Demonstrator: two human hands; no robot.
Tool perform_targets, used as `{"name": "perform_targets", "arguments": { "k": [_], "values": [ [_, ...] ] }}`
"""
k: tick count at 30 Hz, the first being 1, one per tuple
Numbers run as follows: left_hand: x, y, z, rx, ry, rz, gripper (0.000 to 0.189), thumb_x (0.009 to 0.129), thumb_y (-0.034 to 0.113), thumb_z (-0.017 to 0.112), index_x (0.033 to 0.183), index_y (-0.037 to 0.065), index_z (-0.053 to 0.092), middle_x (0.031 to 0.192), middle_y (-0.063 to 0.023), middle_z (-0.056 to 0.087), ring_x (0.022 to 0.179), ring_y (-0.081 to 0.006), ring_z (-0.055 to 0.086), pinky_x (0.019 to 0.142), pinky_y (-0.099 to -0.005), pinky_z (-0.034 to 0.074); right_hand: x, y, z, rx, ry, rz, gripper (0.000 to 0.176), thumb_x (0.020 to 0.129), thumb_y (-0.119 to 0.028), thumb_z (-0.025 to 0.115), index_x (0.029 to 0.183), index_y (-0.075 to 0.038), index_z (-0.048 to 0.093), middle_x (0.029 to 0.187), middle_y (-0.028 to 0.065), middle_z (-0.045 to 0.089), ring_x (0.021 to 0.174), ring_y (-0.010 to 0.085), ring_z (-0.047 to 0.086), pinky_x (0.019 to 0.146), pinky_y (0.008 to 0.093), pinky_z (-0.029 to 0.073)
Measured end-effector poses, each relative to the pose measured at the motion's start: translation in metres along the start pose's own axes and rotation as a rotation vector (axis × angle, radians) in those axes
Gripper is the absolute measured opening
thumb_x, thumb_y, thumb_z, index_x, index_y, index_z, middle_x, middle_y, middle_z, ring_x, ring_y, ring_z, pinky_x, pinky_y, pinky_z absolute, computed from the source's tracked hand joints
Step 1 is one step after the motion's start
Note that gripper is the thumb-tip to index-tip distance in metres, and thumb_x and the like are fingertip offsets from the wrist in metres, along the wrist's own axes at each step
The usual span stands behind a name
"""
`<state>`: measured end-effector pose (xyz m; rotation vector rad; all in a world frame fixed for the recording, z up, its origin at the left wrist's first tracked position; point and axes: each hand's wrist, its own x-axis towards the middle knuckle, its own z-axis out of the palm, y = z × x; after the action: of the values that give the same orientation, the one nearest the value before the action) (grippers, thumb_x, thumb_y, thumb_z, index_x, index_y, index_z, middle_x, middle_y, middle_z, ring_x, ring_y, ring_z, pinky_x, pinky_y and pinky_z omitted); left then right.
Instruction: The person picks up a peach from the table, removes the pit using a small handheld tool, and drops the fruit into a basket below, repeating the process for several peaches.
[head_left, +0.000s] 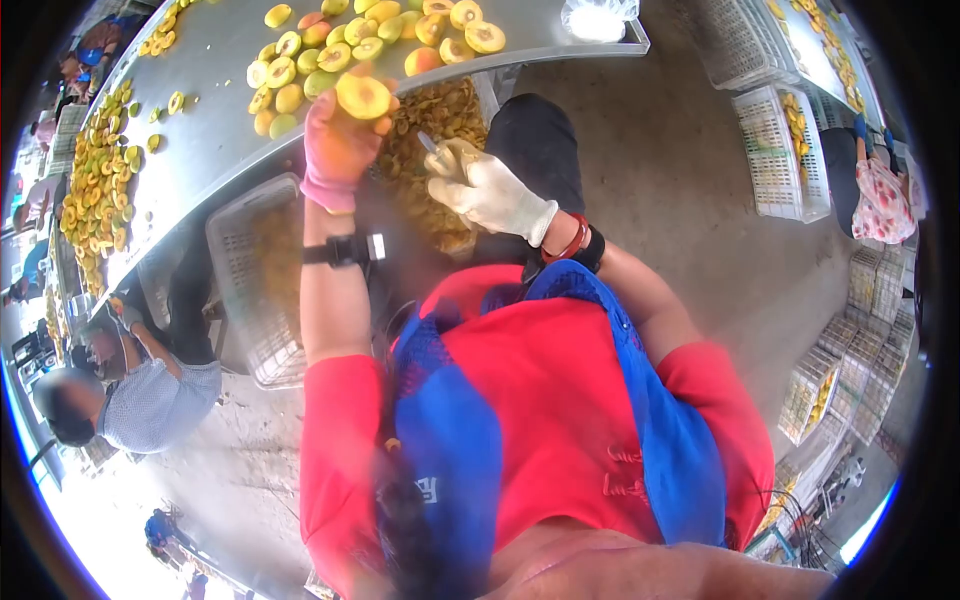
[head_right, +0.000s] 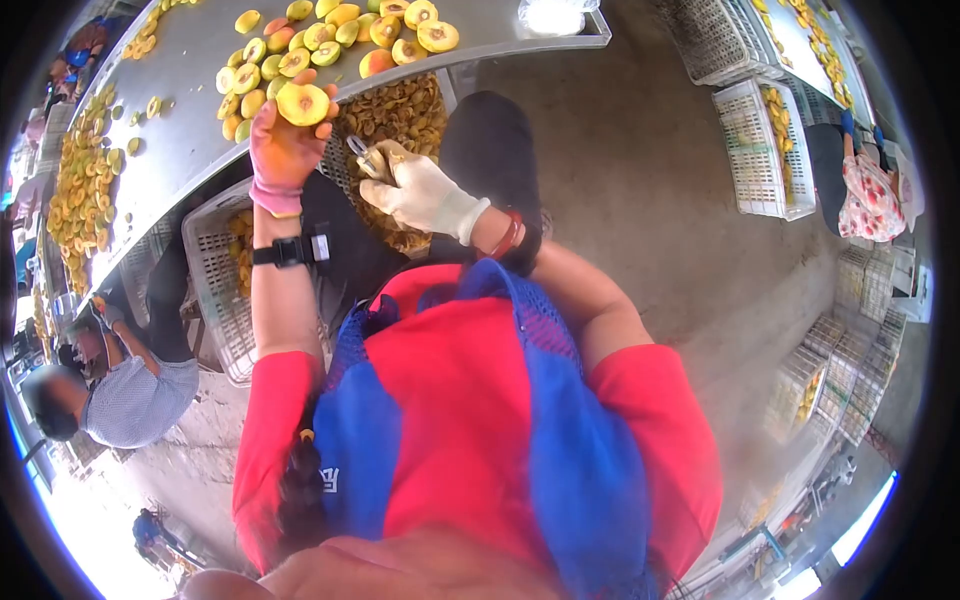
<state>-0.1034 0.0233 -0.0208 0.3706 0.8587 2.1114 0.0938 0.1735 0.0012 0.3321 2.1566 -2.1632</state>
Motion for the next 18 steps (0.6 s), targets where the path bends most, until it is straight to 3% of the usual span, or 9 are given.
{"name": "perform_targets", "arguments": {
  "k": [1,4,6,8,12,16,17,18],
  "values": [
    [-0.008,-0.003,0.011,-0.036,-0.002,-0.013,0.069,0.097,0.050,0.052,0.143,-0.001,0.045,0.126,-0.0247,0.060,0.106,-0.0294,0.065,0.083,-0.0345,0.055,0.005,0.007,0.004,-0.114,0.055,-0.198,0.025,0.092,-0.020,0.068,0.103,-0.005,0.052,0.078,0.0102,0.060,0.066,0.0215,0.062,0.062,0.0359,0.049],
    [-0.029,-0.009,0.046,0.017,0.047,-0.025,0.076,0.097,0.062,0.045,0.141,0.000,0.047,0.126,-0.0226,0.062,0.103,-0.0258,0.065,0.080,-0.0316,0.054,0.000,0.001,0.007,-0.185,0.096,-0.247,0.015,0.091,-0.010,0.065,0.104,-0.007,0.058,0.085,0.0033,0.054,0.076,0.0108,0.054,0.064,0.0303,0.046],
    [-0.039,-0.016,0.060,0.118,0.087,0.013,0.078,0.097,0.066,0.042,0.138,0.000,0.049,0.124,-0.0211,0.063,0.100,-0.0237,0.065,0.081,-0.0310,0.053,0.002,0.006,0.005,-0.468,0.132,-0.482,0.022,0.090,-0.015,0.068,0.103,-0.003,0.055,0.083,0.0143,0.061,0.074,0.0316,0.061,0.062,0.0389,0.050],
    [-0.048,-0.020,0.082,0.274,0.178,0.070,0.077,0.098,0.069,0.037,0.131,0.001,0.054,0.117,-0.0173,0.066,0.097,-0.0212,0.065,0.085,-0.0315,0.052,0.001,0.007,0.006,-0.598,0.157,-0.595,0.026,0.089,-0.016,0.069,0.102,-0.001,0.053,0.081,0.0199,0.065,0.072,0.0421,0.065,0.061,0.0442,0.052],
    [-0.055,-0.027,0.101,0.467,0.243,0.163,0.078,0.098,0.070,0.036,0.125,0.000,0.058,0.109,-0.0147,0.068,0.096,-0.0213,0.065,0.088,-0.0326,0.051,-0.005,-0.002,0.011,-0.550,0.194,-0.619,0.025,0.087,-0.015,0.069,0.101,-0.001,0.054,0.078,0.0208,0.065,0.070,0.0431,0.066,0.059,0.0470,0.052],
    [-0.055,-0.039,0.097,0.646,0.166,0.330,0.066,0.105,0.057,0.033,0.121,-0.002,0.056,0.104,-0.0137,0.068,0.093,-0.0177,0.063,0.085,-0.0303,0.052,-0.015,-0.008,0.019,-0.479,0.211,-0.533,0.012,0.084,-0.006,0.064,0.095,-0.002,0.061,0.092,0.0166,0.056,0.073,0.0316,0.065,0.059,0.0389,0.052],
    [-0.055,-0.043,0.098,0.626,0.190,0.364,0.066,0.106,0.056,0.030,0.116,-0.003,0.058,0.098,-0.0129,0.068,0.090,-0.0168,0.063,0.083,-0.0292,0.051,-0.015,-0.004,0.019,-0.518,0.205,-0.550,0.015,0.086,-0.006,0.064,0.099,-0.001,0.060,0.092,0.0171,0.057,0.074,0.0323,0.066,0.060,0.0392,0.053],
    [-0.055,-0.043,0.101,0.661,0.211,0.358,0.073,0.102,0.063,0.030,0.113,-0.002,0.061,0.096,-0.0124,0.069,0.089,-0.0177,0.064,0.083,-0.0299,0.051,-0.014,-0.001,0.020,-0.557,0.200,-0.567,0.018,0.087,-0.005,0.064,0.103,0.000,0.059,0.092,0.0176,0.059,0.076,0.0331,0.066,0.060,0.0395,0.053]
  ]
}}
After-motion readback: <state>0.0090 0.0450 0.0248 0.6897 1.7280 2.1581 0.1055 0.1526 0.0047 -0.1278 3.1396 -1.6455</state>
